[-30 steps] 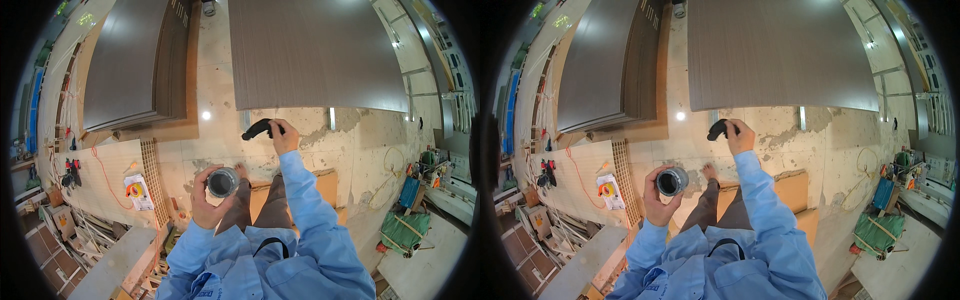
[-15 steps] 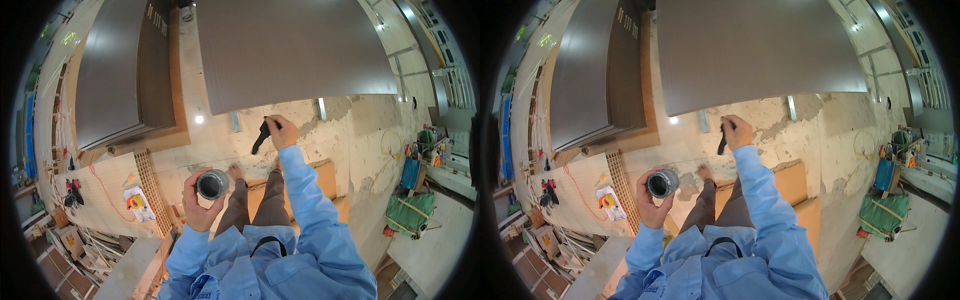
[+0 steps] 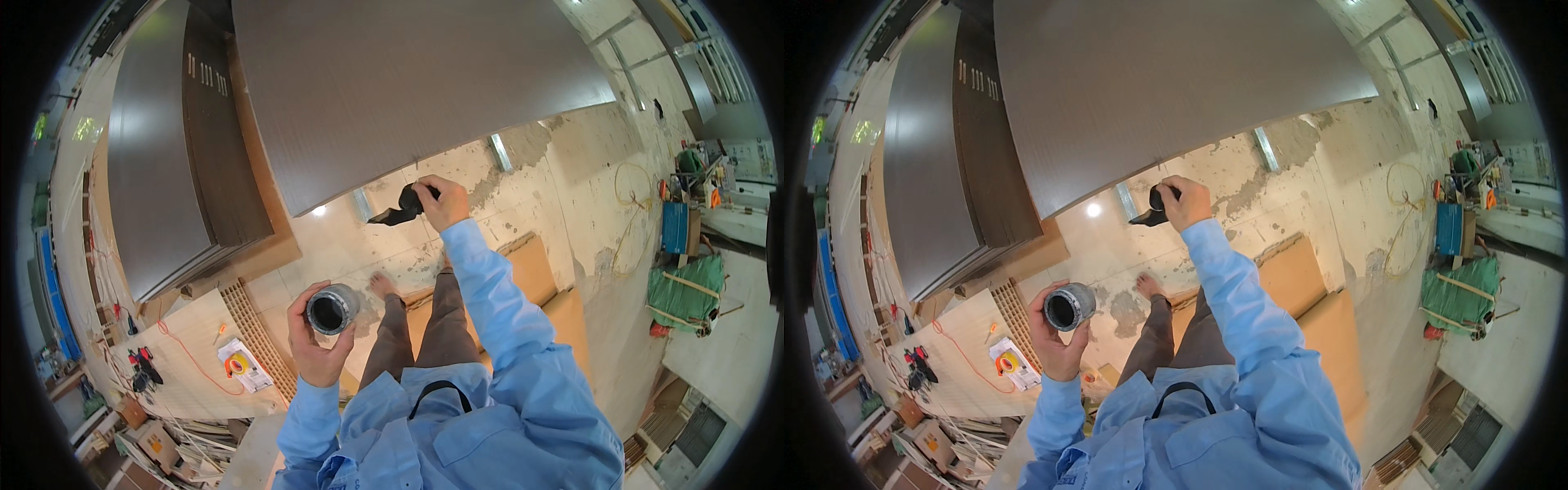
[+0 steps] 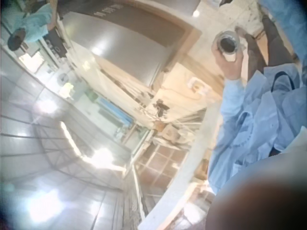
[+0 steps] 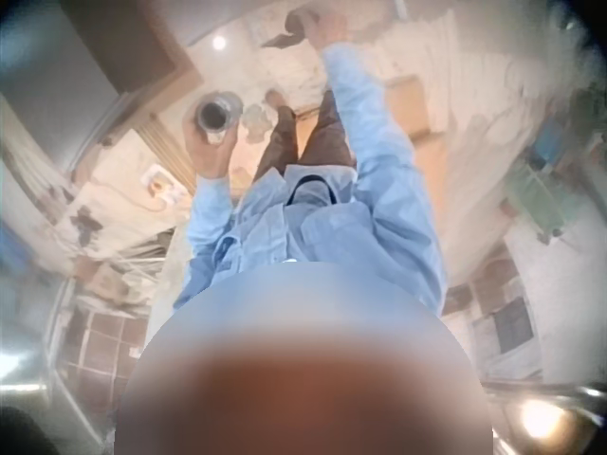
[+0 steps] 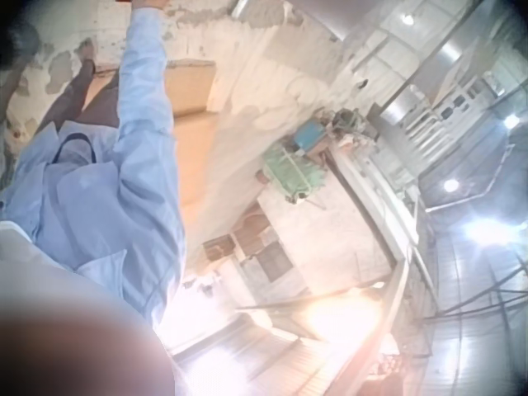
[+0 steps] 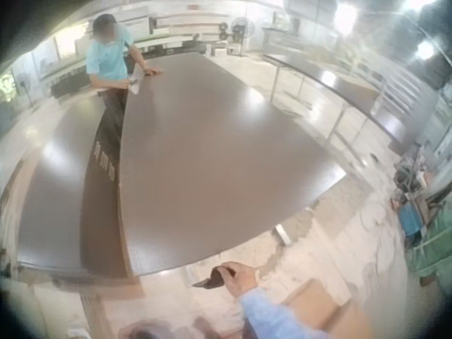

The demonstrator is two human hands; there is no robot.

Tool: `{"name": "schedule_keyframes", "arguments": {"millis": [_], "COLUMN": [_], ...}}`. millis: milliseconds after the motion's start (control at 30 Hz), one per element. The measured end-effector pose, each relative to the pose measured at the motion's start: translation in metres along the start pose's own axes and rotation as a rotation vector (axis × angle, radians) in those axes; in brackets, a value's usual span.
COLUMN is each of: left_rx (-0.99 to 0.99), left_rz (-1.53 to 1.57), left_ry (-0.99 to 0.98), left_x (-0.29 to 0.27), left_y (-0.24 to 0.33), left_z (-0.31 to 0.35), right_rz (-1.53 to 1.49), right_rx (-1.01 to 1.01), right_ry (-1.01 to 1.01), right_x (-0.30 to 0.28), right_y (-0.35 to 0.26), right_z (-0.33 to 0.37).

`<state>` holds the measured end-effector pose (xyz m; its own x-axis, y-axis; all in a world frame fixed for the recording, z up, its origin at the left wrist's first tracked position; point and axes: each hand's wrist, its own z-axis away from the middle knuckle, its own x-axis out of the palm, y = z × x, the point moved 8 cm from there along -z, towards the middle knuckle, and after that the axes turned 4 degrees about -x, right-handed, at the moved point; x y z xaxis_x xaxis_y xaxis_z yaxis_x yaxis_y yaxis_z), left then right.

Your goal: The person wipes the edges and surface of a large flat panel with a cloth dipped in a liquid from a small can. A coworker stands nearby and marks the panel with a pen. The person repeatedly dips the cloth and continues wiping along the panel's edges.

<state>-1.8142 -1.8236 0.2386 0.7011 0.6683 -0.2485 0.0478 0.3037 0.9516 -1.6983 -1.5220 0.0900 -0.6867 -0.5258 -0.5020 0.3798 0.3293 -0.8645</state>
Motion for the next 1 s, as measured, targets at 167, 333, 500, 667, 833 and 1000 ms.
{"name": "schedule_keyframes", "arguments": {"millis": [167,333,500,667,833,1000], "left_rx": [-0.007,-0.005,0.008,0.014,0.002,0.025], "left_rz": [0.024,0.008,-0.025,-0.025,-0.034,-0.076], "left_ry": [-0.011,-0.055,-0.057,-0.082,-0.111,-0.115], "left_x": [0.013,0.033,0.049,0.072,0.095,0.110], "left_y": [0.007,0.014,0.023,0.028,0.036,0.046], "left_z": [-0.001,-0.007,-0.013,-0.019,-0.026,-0.028], "right_rz": [-0.005,0.025,0.071,0.054,0.097,0.272], "right_rx": [0.244,0.075,0.095,0.137,0.086,0.211], "right_ry": [0.301,0.136,0.327,0.272,0.274,0.654], "right_x": [-0.063,-0.058,-0.121,-0.146,-0.154,-0.280], "right_y": [0.038,0.035,0.064,0.078,0.092,0.153], "right_z": [-0.003,-0.005,-0.024,-0.029,-0.036,-0.052]}}
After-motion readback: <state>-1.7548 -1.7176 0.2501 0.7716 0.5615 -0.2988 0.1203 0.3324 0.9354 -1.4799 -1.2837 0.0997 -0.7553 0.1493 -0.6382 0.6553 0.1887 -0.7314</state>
